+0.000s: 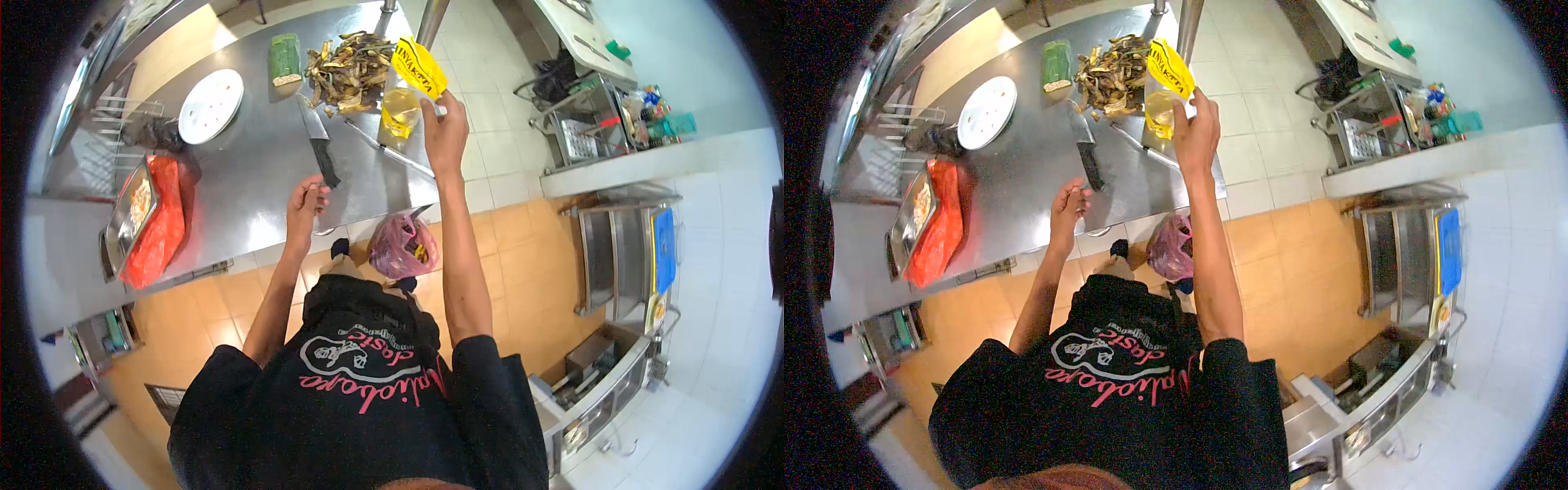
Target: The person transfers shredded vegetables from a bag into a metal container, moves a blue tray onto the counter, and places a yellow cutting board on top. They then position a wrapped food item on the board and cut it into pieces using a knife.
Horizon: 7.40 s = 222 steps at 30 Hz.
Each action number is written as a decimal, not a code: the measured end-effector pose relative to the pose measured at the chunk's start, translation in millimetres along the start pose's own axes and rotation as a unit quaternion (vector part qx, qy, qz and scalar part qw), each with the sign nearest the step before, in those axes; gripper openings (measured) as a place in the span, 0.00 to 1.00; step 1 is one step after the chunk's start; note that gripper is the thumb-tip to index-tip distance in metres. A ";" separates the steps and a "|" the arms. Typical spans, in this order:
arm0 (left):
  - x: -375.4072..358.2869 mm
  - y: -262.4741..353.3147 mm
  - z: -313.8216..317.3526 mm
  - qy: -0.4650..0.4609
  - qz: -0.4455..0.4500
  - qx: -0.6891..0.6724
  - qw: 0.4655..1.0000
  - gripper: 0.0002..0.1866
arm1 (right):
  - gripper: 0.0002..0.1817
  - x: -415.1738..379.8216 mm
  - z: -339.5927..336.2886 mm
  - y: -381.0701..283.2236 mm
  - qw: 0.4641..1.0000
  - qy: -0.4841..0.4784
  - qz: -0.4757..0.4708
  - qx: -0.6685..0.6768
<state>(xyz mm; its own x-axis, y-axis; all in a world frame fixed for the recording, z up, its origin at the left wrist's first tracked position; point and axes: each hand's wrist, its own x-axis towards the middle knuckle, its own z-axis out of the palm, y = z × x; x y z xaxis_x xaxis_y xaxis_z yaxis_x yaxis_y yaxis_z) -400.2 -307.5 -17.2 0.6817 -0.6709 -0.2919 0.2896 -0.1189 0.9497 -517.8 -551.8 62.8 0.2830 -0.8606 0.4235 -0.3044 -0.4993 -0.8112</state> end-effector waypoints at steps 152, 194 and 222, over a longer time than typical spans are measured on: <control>-13.3 -330.3 1379.1 -0.399 0.199 0.556 0.701 0.28 | 0.22 -63.1 -1175.8 871.7 0.760 0.305 0.550 -0.162; -27.7 -320.1 1345.1 -0.393 0.186 0.439 0.786 0.21 | 0.23 -20.0 -1187.0 874.4 0.802 0.285 0.485 -0.199; -59.3 -325.6 1312.0 -0.310 0.287 0.532 0.734 0.21 | 0.30 -26.5 -1197.8 890.6 0.781 0.181 0.510 -0.313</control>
<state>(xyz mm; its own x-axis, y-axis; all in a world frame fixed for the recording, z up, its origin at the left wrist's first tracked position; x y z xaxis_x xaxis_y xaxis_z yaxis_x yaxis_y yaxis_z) -1416.4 -1189.2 -160.7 -0.0448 -0.9989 -0.0147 -0.8388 0.0296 0.5436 -1885.8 -1094.1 -188.0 -0.6379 -0.7579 -0.1366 -0.6199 0.6105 -0.4930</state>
